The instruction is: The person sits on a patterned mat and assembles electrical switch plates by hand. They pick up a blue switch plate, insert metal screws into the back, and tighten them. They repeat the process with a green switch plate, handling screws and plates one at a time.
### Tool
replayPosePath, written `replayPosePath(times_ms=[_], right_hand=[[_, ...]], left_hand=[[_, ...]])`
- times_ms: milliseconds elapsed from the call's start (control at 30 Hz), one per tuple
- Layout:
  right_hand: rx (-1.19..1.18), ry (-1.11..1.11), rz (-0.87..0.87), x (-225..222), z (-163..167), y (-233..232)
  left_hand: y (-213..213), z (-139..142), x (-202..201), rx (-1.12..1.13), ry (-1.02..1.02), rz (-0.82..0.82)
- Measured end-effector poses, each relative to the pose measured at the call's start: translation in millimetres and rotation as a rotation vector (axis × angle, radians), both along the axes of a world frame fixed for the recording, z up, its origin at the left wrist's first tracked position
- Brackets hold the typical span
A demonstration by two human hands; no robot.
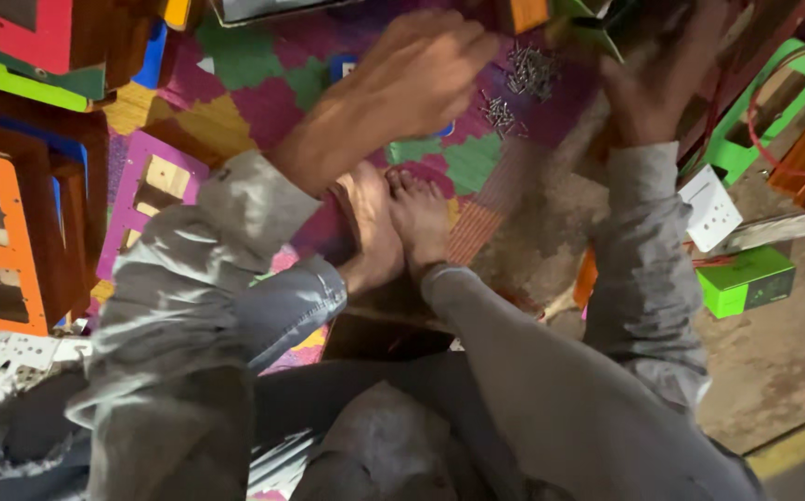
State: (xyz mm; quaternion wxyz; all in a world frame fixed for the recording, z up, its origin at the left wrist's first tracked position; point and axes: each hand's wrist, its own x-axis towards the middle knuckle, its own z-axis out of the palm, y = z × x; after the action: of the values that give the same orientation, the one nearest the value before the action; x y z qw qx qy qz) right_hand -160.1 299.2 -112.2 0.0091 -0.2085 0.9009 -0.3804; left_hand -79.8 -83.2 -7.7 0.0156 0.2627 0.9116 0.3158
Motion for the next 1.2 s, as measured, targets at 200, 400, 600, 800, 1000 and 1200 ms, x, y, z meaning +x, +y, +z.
replayPosePath(times_ms=[200, 400, 600, 800, 1000, 1200], right_hand=[[-0.116, -0.245, -0.055, 22, 25, -18], [0.123, 0.313, -0.046, 43, 54, -52], [0.027, 0.153, 0.018, 101, 63, -101], [0.037, 0.003, 0.092, 126, 64, -140], [-0.001, -0.087, 0.206, 125, 68, -162], [-0.057, -0.195, 0.217, 121, 66, -176]], left_hand=[[-22, -16, 22, -0.054, 0.024, 0.044], [-21, -33, 42, -0.250, -0.134, 0.150], [-13, -44, 60, -0.247, -0.195, 0.259], [-4, -42, 76, -0.242, -0.044, 0.401], [-6, -37, 79, -0.154, -0.100, 0.430], [-8, -28, 83, -0.060, -0.088, 0.434]])
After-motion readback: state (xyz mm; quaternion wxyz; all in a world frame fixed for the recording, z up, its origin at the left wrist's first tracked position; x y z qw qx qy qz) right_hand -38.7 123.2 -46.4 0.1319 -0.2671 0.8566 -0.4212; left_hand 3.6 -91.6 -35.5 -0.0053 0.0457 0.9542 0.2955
